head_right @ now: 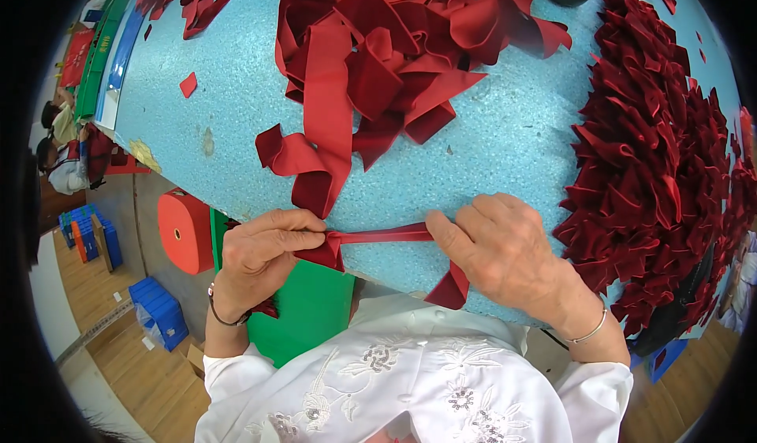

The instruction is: Folding red fabric pieces into specific shapes for assembly.

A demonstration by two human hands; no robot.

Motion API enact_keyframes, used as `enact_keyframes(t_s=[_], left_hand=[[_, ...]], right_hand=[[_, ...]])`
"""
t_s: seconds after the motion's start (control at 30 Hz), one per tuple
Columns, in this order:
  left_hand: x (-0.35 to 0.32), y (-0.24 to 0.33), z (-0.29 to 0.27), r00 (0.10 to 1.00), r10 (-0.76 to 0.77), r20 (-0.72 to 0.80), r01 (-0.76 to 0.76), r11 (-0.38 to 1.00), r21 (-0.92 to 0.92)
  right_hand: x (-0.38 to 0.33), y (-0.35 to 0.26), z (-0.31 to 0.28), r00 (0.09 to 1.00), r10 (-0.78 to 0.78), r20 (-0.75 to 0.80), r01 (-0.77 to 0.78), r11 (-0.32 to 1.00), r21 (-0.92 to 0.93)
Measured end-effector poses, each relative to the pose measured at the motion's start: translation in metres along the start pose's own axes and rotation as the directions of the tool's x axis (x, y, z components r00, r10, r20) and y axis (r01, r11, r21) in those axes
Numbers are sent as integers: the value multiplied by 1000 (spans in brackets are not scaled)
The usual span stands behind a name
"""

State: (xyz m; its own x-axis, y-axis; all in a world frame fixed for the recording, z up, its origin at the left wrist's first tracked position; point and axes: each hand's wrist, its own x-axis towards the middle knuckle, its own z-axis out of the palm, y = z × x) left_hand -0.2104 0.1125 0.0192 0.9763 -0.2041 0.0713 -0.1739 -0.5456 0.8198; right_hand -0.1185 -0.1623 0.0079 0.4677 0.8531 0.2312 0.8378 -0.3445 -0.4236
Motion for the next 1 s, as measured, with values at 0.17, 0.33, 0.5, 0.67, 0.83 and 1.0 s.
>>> enact_keyframes(t_s=[0.17,0.33,0.5,0.67,0.83,1.0], left_hand=[[-4,-6,-8,995,-94,-11,91,978,-186],[-11,2,-20,966,-252,57,246,830,-501],[-13,2,-18,951,-303,58,288,804,-521],[-10,-2,-5,972,-235,-3,225,931,-289],[-8,-4,-5,998,-64,4,64,997,-46],[-6,-2,-6,1000,-3,27,2,999,40]], right_hand=[[-1,1,-6,996,84,-42,-66,944,323],[-6,-10,-24,935,317,160,-293,434,852],[-14,-3,-32,875,330,354,-427,182,886],[-14,1,-20,890,386,243,-451,671,588],[-18,5,-10,986,166,20,-166,960,226],[-19,8,-10,999,-34,4,35,997,-73]])
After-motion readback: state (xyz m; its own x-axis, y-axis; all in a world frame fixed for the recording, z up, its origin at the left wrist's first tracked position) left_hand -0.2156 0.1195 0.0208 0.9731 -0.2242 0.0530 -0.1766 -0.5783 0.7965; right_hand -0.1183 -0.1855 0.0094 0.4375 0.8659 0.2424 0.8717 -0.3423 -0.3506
